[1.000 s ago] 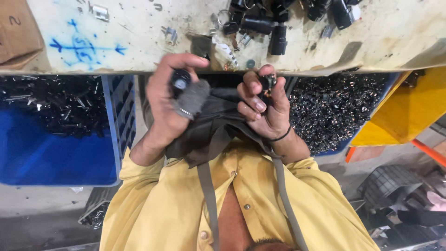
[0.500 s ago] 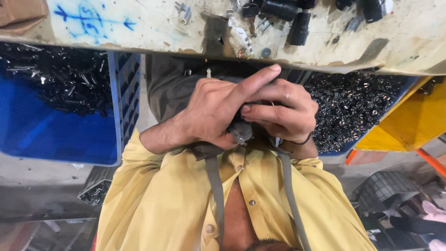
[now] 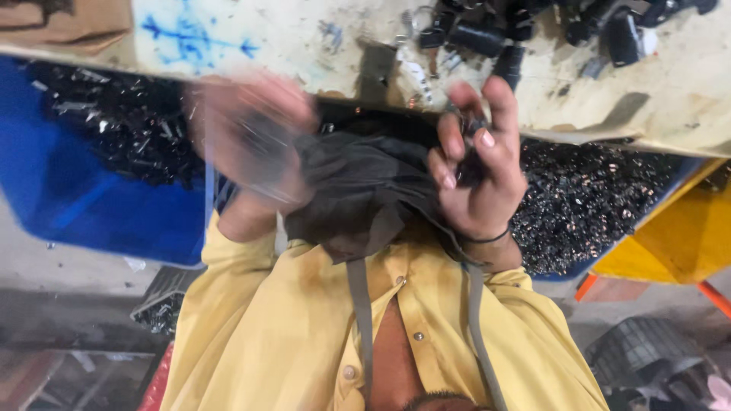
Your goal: The person wipes small black cylindrical fittings one at a time with a gray abrasive pad, rubbing each part by hand and placing the wiped fittings onto the workbench and into a cardboard tray, with bins of parts around the bench.
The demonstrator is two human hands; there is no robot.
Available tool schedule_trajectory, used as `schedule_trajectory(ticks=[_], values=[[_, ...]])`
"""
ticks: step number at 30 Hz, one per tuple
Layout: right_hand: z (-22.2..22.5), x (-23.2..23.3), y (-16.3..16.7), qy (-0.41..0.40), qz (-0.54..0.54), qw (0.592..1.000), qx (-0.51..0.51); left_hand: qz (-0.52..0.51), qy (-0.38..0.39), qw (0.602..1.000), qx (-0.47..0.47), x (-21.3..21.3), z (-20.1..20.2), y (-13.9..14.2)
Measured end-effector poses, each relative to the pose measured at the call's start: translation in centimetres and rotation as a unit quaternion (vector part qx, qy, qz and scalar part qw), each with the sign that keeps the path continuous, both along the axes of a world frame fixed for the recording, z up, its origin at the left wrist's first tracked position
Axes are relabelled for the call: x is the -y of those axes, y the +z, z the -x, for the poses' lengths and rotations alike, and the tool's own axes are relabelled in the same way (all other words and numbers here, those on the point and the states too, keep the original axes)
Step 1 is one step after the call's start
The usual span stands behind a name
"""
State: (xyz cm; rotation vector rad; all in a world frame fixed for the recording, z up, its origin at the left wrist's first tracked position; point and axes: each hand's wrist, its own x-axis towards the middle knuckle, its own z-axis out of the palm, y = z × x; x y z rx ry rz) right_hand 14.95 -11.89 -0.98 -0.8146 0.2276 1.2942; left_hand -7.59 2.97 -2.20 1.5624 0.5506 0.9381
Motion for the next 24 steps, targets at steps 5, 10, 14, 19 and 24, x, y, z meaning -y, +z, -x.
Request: schedule_trajectory(ticks=[5,10,14,19,24], values=[[0.5,-0.2,-0.9,0.184,-0.1,0.973,-0.098,0.396,0.188,0.797,0.415,-5.0,3.8,-0.2],[0.3,0.9,-1.8,0.174,-0.075,0.972,-0.136,0.435,0.157,0.8,0.383,-4.3,2.4,-0.4],[0.2,1.1,-1.8,0.177,-0.107,0.967,-0.151,0.413,0.091,0.865,0.269,-0.8,-0.4,-0.7],[-0.1,0.8,-2.0,0.152,-0.066,0.98,-0.109,0.349,0.057,0.921,0.167,1.9,-2.1,-0.6],[-0.4,1.1,-2.5,0.116,-0.047,0.991,-0.043,0.164,0.017,0.985,-0.046,2.8,-2.6,-0.2]])
